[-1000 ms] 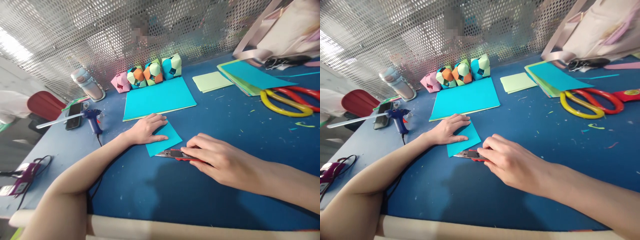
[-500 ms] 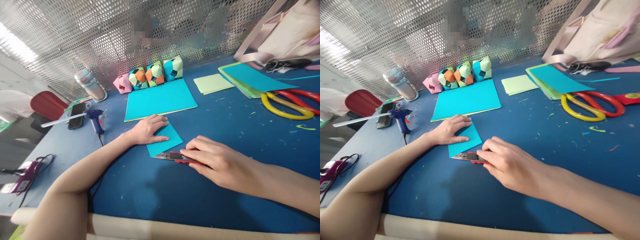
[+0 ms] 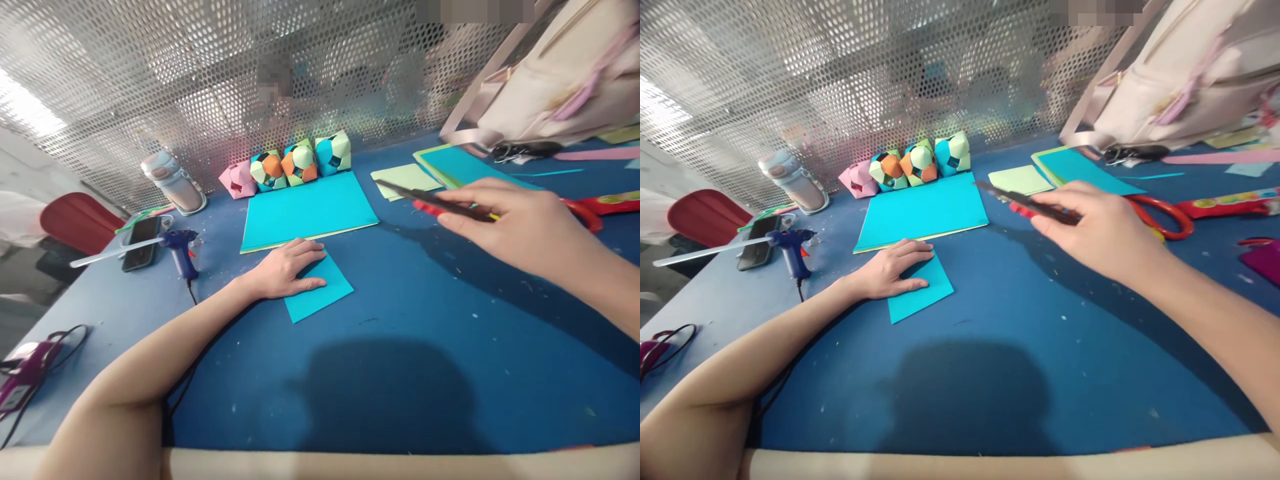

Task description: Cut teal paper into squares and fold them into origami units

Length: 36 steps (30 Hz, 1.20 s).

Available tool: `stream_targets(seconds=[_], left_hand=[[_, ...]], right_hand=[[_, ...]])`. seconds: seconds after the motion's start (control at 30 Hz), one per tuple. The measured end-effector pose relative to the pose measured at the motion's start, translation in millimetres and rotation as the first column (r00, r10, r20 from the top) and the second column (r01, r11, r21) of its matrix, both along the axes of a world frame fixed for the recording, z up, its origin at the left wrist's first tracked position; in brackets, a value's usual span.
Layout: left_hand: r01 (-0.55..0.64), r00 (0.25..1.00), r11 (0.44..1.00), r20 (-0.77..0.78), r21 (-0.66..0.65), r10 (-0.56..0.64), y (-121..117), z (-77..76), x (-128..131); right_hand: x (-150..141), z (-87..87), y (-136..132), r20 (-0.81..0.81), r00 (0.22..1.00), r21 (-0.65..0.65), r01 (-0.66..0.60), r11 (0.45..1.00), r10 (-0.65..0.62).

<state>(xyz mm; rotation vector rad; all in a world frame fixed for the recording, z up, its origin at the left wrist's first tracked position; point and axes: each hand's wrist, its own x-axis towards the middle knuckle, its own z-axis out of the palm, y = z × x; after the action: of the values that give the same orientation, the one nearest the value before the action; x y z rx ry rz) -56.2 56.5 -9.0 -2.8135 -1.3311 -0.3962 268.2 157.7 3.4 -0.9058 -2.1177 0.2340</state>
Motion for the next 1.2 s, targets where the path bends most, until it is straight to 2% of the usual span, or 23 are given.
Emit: stream_targets(seconds=[0.1, 0.13, 0.27, 0.37, 0.47, 0.57, 0.67, 0.73, 0.8, 0.9, 0.97, 1.03, 1.1, 1.13, 1.2], left_hand=[[-0.005, 1.0, 0.999, 0.031, 0.034, 0.003, -1.4, -0.6, -0.7], [-0.012, 0.999, 0.999, 0.048, 0.047, 0.01, -1.9, -0.6, -1.1], [-0.022, 0.993, 0.993, 0.119, 0.113, 0.009, -4.6, 0.5, -2.7], [-0.028, 0.988, 0.986, 0.151, 0.165, 0.002, -6.4, 0.7, -3.6], [-0.086, 0.976, 0.985, 0.21, 0.148, 0.054, -6.7, -0.4, -4.3], [-0.176, 0.938, 0.982, 0.313, 0.063, 0.148, -4.6, -0.9, -5.3], [-0.253, 0.87, 0.966, 0.424, -0.053, 0.252, -1.4, 0.2, -6.4], [-0.285, 0.791, 0.942, 0.512, -0.176, 0.334, 1.0, 0.6, -7.1], [-0.273, 0.681, 0.91, 0.606, -0.311, 0.411, 3.9, -0.7, -7.9], [-0.237, 0.579, 0.892, 0.681, -0.386, 0.448, 10.1, -6.1, -9.3], [-0.21, 0.517, 0.884, 0.719, -0.419, 0.464, 15.1, -10.5, -10.6], [-0.181, 0.461, 0.877, 0.75, -0.444, 0.475, 19.4, -14.1, -12.3], [-0.147, 0.416, 0.874, 0.773, -0.463, 0.479, 22.1, -16.0, -13.8], [-0.131, 0.395, 0.873, 0.783, -0.469, 0.48, 22.8, -16.2, -14.3], [-0.105, 0.353, 0.871, 0.8, -0.48, 0.484, 23.2, -15.9, -14.4]], right_hand=[[9.1, -15.6, 29.2, 0.006, 0.984, -0.028, 0.176, 0.984, -0.176], [9.5, -21.1, 35.3, 0.028, 0.983, -0.021, 0.185, 0.983, -0.184], [2.8, -36.0, 42.8, 0.069, 0.989, 0.047, 0.129, 0.991, -0.132], [-2.1, -39.3, 39.7, 0.091, 0.989, 0.035, 0.116, 0.993, -0.119], [-1.2, -37.5, 37.9, 0.121, 0.984, -0.041, 0.133, 0.99, -0.128], [6.7, -29.0, 39.1, 0.127, 0.989, -0.183, 0.096, 0.978, -0.073], [19.7, -12.9, 40.4, 0.173, 0.984, -0.335, 0.024, 0.942, 0.036], [29.3, -0.8, 40.0, 0.26, 0.962, -0.395, 0.027, 0.918, 0.084], [38.7, 9.5, 38.6, 0.372, 0.919, -0.441, 0.053, 0.896, 0.129], [49.9, 19.9, 36.1, 0.524, 0.832, -0.487, 0.119, 0.865, 0.18], [51.6, 24.8, 34.6, 0.542, 0.829, -0.467, 0.16, 0.87, 0.139], [43.8, 29.9, 33.1, 0.427, 0.9, -0.454, 0.128, 0.882, 0.089], [23.8, 35.3, 30.6, 0.258, 0.96, -0.451, 0.021, 0.893, 0.108], [9.3, 37.9, 28.4, 0.226, 0.963, -0.444, -0.035, 0.895, 0.15], [-26.5, 41.5, 22.1, 0.35, 0.906, -0.393, -0.091, 0.915, 0.24]])
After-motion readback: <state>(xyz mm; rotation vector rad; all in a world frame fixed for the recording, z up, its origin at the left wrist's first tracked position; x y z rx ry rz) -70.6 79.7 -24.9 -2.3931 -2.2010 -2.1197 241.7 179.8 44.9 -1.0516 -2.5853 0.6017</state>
